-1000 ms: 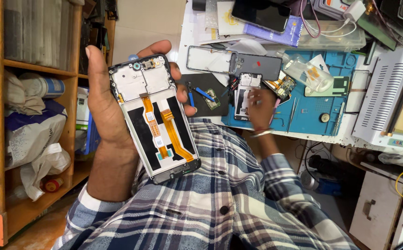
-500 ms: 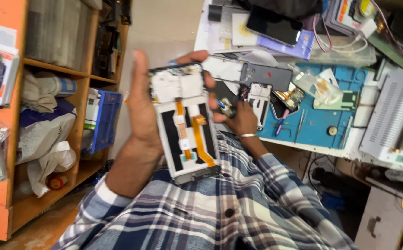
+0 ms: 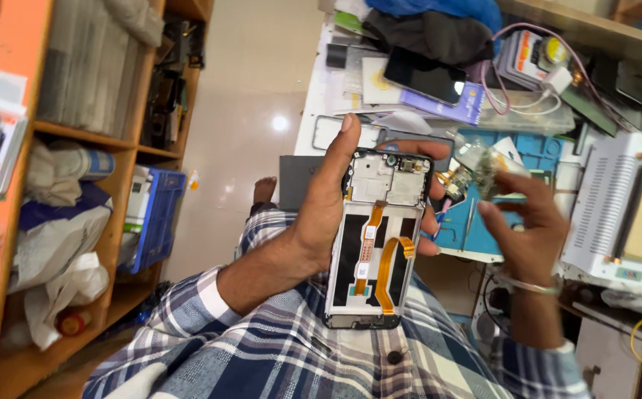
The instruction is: The person disassembles a smartphone by removing the back cover and using pliers to extract internal components. They handle the motherboard and other parts, placing them on a cluttered workbench.
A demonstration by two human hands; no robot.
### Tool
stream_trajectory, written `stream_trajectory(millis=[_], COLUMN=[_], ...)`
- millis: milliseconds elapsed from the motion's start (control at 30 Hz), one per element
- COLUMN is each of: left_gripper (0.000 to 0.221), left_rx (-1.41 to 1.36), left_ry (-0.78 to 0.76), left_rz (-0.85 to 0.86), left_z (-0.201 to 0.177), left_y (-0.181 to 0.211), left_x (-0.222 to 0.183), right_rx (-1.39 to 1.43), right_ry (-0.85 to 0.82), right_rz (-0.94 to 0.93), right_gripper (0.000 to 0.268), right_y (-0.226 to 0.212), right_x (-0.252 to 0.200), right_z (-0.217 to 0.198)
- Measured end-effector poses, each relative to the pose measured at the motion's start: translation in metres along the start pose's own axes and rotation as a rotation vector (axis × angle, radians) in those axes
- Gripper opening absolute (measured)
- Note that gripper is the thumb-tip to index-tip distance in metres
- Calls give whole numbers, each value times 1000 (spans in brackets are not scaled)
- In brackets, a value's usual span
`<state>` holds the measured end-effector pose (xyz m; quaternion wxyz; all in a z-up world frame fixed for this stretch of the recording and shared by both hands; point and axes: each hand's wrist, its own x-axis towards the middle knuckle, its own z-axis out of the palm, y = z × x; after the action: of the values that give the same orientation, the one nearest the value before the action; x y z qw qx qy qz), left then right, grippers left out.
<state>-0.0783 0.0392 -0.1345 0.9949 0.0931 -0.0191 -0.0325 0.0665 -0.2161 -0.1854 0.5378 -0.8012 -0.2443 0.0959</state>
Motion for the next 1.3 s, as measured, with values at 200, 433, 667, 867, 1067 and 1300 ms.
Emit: stream_trajectory(millis=[200, 433, 667, 867, 1067, 1300], left_gripper=[88, 92, 91, 90, 94, 94], left_rx=[-3, 156, 195, 209, 211, 241], left_ry=[16, 84, 110, 141, 120, 127], left_rz=[-147, -138, -156, -171, -174, -144], left_z=[11, 12, 10, 12, 10, 8], left_y=[-5, -8, -9, -10, -12, -12], left_x=[11, 17, 21, 24, 25, 25], right_rx=[-268, -399, -339, -237, 249, 312], right_ry=[-95, -259, -298, -411, -330, -255], right_rz=[-506, -522, -505, -414, -99, 59], right_gripper=[52, 49, 48, 41, 14, 11], right_y=[-124, -160, -160, -148, -135, -127], right_x=[20, 53, 64, 63, 58, 55], right_z=[-1, 14, 5, 0, 6, 8])
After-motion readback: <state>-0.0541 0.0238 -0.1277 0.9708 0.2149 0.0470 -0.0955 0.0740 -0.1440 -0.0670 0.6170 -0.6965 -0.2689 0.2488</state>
